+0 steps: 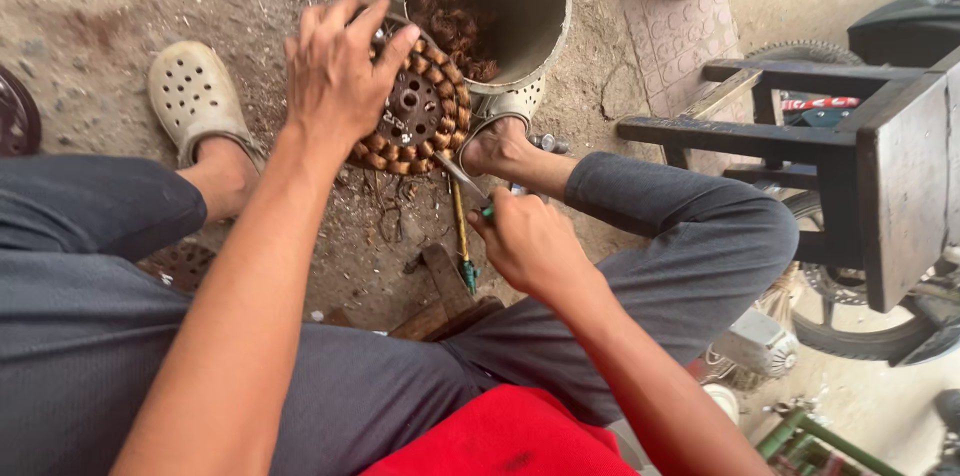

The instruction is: The person uses pliers to cut and pull copper wire from a circular metal component, dropping the removed wire into a nearby bucket. The person rotates the component to access different sections of wire.

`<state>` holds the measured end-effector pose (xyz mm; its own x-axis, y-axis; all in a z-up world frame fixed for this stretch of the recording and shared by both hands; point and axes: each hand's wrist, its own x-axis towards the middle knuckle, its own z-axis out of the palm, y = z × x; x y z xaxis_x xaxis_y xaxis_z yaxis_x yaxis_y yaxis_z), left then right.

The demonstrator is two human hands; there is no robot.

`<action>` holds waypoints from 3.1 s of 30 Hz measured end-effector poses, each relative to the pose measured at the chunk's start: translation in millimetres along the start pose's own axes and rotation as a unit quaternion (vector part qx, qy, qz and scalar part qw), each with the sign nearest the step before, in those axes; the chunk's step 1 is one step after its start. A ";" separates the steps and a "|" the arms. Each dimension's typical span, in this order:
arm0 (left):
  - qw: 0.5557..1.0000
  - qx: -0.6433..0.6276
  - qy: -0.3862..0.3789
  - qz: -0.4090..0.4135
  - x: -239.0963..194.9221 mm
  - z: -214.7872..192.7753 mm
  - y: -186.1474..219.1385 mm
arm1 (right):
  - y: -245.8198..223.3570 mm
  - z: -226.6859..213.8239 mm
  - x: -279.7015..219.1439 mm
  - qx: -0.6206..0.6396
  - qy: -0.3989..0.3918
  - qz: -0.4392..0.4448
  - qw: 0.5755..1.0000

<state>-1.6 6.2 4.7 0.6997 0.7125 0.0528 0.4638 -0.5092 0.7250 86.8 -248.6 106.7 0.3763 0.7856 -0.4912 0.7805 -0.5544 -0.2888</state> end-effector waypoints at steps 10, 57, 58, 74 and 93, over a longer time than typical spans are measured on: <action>0.989 0.077 -0.017 -0.126 -1.8 -1.0 12.0 | 9.9 -14.3 38.1 0.386 -0.310 0.130 0.859; 0.979 0.041 -0.123 -0.160 43.8 -22.5 27.1 | 49.7 -53.0 60.9 -0.064 0.063 -0.108 0.990; 0.980 0.045 -0.117 -0.155 42.3 -20.7 28.5 | 55.0 -49.1 62.0 -0.075 0.063 -0.109 0.989; 0.995 0.029 -0.056 -0.083 30.3 -13.9 31.7 | 76.0 -65.7 75.4 0.340 -0.305 -0.003 0.890; 0.988 0.013 -0.074 -0.135 38.0 1.7 19.2 | 90.6 -68.7 86.4 0.570 -0.433 0.116 0.689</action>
<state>34.8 22.7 19.4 0.6193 0.7469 -0.2420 0.6568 -0.3239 0.6810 224.3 -212.1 94.5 -0.3984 0.4553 -0.7962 -0.3361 -0.8802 -0.3351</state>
